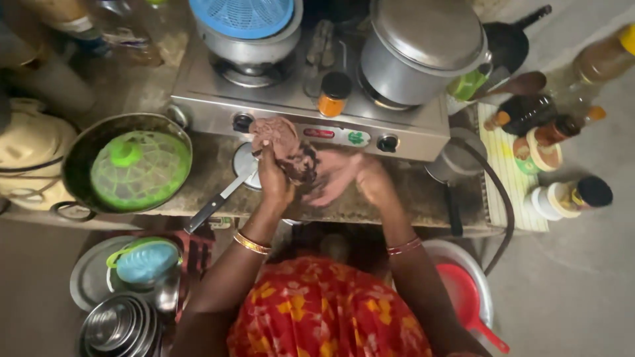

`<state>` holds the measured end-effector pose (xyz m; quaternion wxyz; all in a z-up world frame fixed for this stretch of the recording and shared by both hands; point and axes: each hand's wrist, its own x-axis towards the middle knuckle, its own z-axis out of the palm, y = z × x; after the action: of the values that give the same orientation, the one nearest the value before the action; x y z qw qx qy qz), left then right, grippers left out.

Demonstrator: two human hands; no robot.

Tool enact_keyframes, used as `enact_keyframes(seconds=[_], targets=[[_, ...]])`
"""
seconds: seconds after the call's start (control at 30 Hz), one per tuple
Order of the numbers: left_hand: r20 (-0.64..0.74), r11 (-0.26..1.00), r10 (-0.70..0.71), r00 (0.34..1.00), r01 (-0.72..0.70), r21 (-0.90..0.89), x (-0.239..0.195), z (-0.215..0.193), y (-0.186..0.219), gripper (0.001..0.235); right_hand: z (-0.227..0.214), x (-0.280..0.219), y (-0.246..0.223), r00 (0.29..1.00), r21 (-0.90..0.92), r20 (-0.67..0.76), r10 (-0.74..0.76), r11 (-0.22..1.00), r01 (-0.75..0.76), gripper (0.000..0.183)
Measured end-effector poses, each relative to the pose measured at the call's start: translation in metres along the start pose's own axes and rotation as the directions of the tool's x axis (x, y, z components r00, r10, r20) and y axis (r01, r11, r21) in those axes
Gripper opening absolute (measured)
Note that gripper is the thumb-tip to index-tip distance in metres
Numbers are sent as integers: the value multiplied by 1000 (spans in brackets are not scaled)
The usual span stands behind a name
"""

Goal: The recorder is cleaning and organizing spice jars and lids near a gas stove in a kitchen area.

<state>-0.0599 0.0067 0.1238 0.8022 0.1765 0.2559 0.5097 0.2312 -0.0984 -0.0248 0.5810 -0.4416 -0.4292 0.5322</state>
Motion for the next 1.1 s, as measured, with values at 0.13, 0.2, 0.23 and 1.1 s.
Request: enact_keyframes(seconds=[0.13,0.2,0.23,1.1], targets=[[160,794,49,986,-136,592,56,-97,-96,48,104,-7,-161,946,553,-321,-49,801,229,54],[724,493,-50,688,-614,617,50,-85,-104,67,141,1,-210,873,618,-471,124,753,227,49],[726,495,-49,686,-614,615,51,-59,-86,67,106,13,-180,873,616,-473,122,754,228,49],[779,-4,131,613,-785,619,152,70,-16,90,80,101,-109,831,-921,-217,-513,390,0,49]])
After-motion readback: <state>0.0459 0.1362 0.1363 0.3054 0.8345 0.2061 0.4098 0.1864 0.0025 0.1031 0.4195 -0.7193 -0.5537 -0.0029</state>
